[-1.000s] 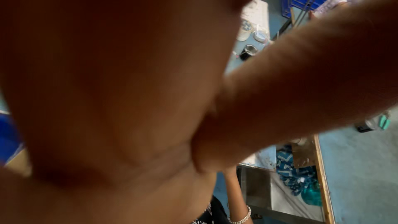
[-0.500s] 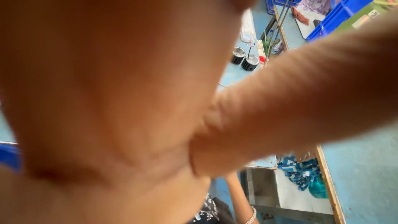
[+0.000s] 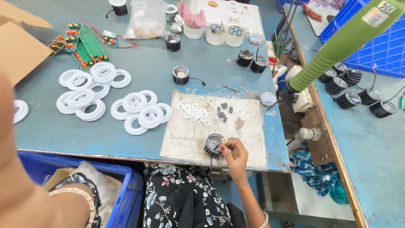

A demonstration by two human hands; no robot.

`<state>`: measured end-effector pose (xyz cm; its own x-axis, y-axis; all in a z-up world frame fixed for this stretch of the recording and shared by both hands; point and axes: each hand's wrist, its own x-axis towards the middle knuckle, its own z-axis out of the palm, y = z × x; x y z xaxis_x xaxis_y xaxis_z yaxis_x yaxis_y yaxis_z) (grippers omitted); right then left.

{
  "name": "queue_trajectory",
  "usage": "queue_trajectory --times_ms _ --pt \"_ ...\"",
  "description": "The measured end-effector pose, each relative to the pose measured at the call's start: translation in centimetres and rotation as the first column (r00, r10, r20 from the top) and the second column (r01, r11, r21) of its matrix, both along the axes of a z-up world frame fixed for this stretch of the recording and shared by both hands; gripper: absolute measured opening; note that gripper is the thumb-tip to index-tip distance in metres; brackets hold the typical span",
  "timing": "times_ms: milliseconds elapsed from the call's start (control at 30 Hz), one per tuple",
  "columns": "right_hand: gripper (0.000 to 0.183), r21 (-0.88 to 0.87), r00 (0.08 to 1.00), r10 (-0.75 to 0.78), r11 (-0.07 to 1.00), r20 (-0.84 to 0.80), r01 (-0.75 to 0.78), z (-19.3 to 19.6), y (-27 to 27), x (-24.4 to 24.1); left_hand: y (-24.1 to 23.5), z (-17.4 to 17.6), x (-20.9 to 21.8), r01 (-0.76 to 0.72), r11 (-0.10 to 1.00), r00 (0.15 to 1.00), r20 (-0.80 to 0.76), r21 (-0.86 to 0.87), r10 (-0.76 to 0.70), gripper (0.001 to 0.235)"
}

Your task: The person assembles small LED light fixtures at a workbench. They place a white plastic ring into a black housing, insert a small LED module, and use a green electric screwdriver to secure the components with screws. The person repeats this process for multiple units, handling parts and tools with both hands.

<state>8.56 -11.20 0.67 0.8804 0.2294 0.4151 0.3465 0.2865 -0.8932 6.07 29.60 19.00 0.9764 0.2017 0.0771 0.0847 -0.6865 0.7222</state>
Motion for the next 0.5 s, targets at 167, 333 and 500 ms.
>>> queue_trajectory --times_ms 167,333,500 --pt "0.007 0.034 1.000 -0.018 0.999 0.023 0.017 -1.4 -0.1 0.7 -1.3 1.3 0.0 0.020 1.000 0.999 0.049 -0.016 -0.019 0.043" --pt "0.006 0.031 1.000 -0.015 0.999 0.019 0.015 -2.2 0.2 0.8 -2.8 -1.7 -1.8 -0.001 0.998 1.000 0.027 -0.061 0.003 0.042" --pt "0.006 0.017 1.000 0.006 1.000 0.029 -0.006 -1.2 -0.2 0.3 -4.2 -4.2 -3.9 -0.042 0.995 0.999 0.003 -0.093 0.042 0.041"
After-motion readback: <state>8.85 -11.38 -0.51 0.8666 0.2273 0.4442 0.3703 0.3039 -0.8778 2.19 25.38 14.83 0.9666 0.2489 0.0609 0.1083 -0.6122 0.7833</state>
